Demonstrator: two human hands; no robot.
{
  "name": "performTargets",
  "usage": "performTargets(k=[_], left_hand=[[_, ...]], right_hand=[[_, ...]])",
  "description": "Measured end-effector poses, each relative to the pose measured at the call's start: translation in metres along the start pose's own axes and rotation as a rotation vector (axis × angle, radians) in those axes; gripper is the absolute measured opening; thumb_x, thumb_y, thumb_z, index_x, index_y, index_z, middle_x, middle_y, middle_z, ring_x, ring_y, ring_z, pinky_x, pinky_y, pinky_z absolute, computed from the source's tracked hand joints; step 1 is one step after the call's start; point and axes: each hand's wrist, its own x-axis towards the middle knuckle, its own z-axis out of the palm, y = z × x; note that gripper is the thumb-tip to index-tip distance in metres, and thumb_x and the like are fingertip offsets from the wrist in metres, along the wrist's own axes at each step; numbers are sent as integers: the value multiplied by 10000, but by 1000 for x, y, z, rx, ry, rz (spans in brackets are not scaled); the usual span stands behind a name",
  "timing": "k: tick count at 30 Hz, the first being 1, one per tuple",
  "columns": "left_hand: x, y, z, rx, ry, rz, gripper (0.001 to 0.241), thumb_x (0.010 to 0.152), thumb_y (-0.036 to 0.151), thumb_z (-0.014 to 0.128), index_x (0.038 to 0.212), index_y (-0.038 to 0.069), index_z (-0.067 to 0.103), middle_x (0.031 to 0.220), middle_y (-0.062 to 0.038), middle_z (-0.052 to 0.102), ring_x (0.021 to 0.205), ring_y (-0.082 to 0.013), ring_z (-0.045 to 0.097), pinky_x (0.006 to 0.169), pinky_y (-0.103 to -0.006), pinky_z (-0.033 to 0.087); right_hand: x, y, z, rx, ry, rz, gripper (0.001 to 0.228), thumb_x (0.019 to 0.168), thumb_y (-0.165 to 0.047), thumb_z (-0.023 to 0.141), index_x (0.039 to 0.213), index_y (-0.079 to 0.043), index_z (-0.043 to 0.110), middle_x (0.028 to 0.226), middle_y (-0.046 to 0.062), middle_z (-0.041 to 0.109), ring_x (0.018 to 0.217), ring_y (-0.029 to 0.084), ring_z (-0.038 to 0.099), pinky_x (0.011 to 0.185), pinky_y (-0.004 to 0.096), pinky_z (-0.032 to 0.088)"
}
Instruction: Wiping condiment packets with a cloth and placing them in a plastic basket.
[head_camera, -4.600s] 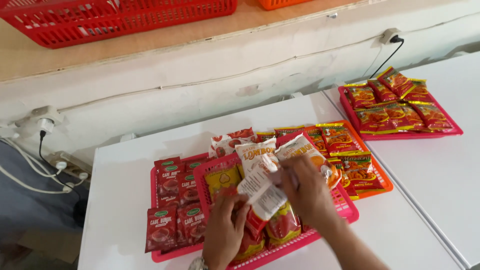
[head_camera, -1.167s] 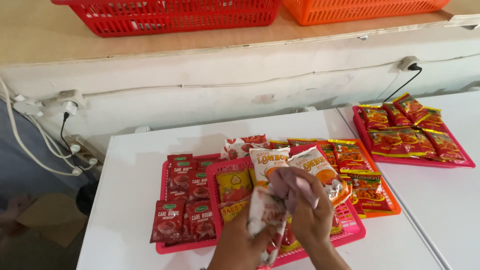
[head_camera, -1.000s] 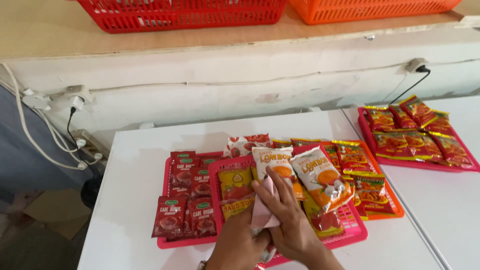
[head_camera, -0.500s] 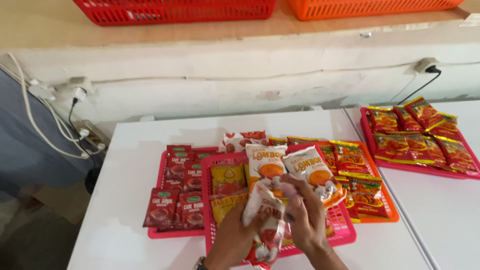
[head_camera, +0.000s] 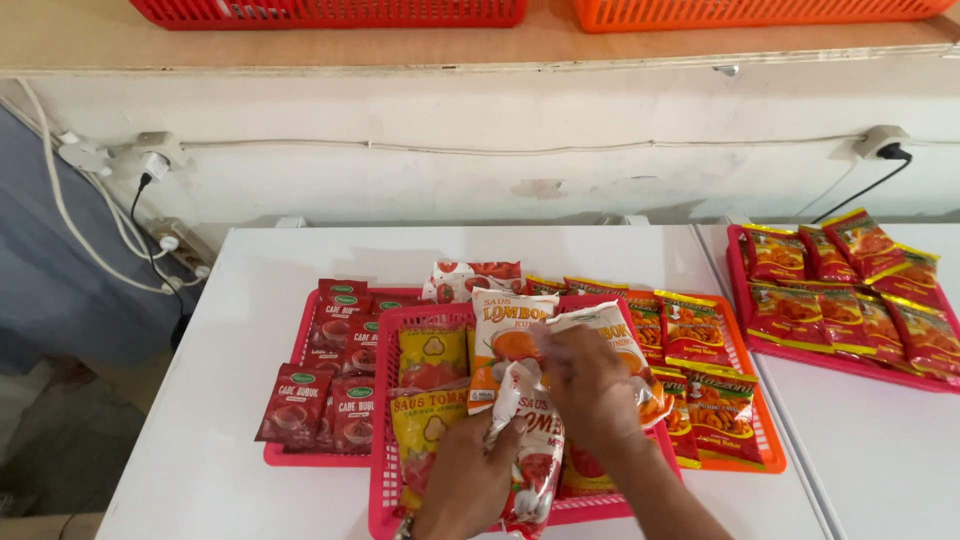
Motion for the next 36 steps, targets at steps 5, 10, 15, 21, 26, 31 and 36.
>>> performTargets(k=[5, 10, 15, 21, 26, 31, 36], left_hand=[[4, -8, 8, 1, 29, -21, 258, 946, 241, 606, 1028, 25, 721, 788, -165, 751, 696, -278, 705, 662, -407, 526], [4, -1, 21, -17, 43, 31, 287, 946, 268, 617, 1067, 38, 738, 868, -140, 788, 789, -253, 747, 728, -376, 558], [18, -47, 45, -334, 258, 77, 389, 968, 311, 619, 1233, 39, 701, 1054, -94, 773, 919, -174, 715, 811, -316, 554], [29, -27, 21, -853, 473, -179, 504, 1033, 426, 529, 1209, -16, 695, 1056, -135, 752, 868, -217, 685, 742, -363, 556], [21, 25, 28, -1195, 375, -150, 542, 1007, 490, 444, 1270, 56, 633, 1160, -119, 730, 982, -239, 716, 860, -406, 586], [37, 20, 29, -1399, 299, 23, 547, 1031, 469, 417, 1343, 57, 595, 1253, -96, 698, 1100, -226, 702, 967, -404, 563], [37, 23, 4, -1294, 145, 90, 568, 1062, 512, 435, 1335, 50, 618, 1212, -146, 720, 1017, -277, 698, 851, -435, 550]], right_hand=[[-6, -6, -7, 241, -145, -106, 111, 875, -31, 704, 985, -44, 697, 929, 113, 722, 876, 304, 726, 757, 403, 594], [1, 36, 3, 33, -54, -206, 87, 845, -67, 735, 914, -47, 685, 939, 125, 718, 867, 338, 707, 765, 427, 586], [-22, -17, -5, 200, -5, 164, 362, 843, -46, 620, 1198, -10, 682, 1229, 174, 693, 1142, 364, 672, 969, 465, 533], [-100, 16, 26, 137, -115, -304, 442, 867, -83, 679, 1309, -97, 684, 1375, 126, 701, 1370, 342, 622, 1210, 525, 373], [-45, -24, -6, 522, -20, 188, 443, 935, -142, 624, 1374, -154, 686, 1405, 119, 653, 1283, 374, 621, 1002, 530, 450], [-92, 65, 106, -375, 30, -154, 425, 903, -165, 597, 1325, -118, 607, 1501, 239, 472, 1413, 475, 358, 1118, 646, 214], [-175, 76, 107, 235, 197, -23, 461, 987, -150, 526, 1447, -109, 528, 1572, 198, 469, 1448, 388, 398, 1174, 567, 231]])
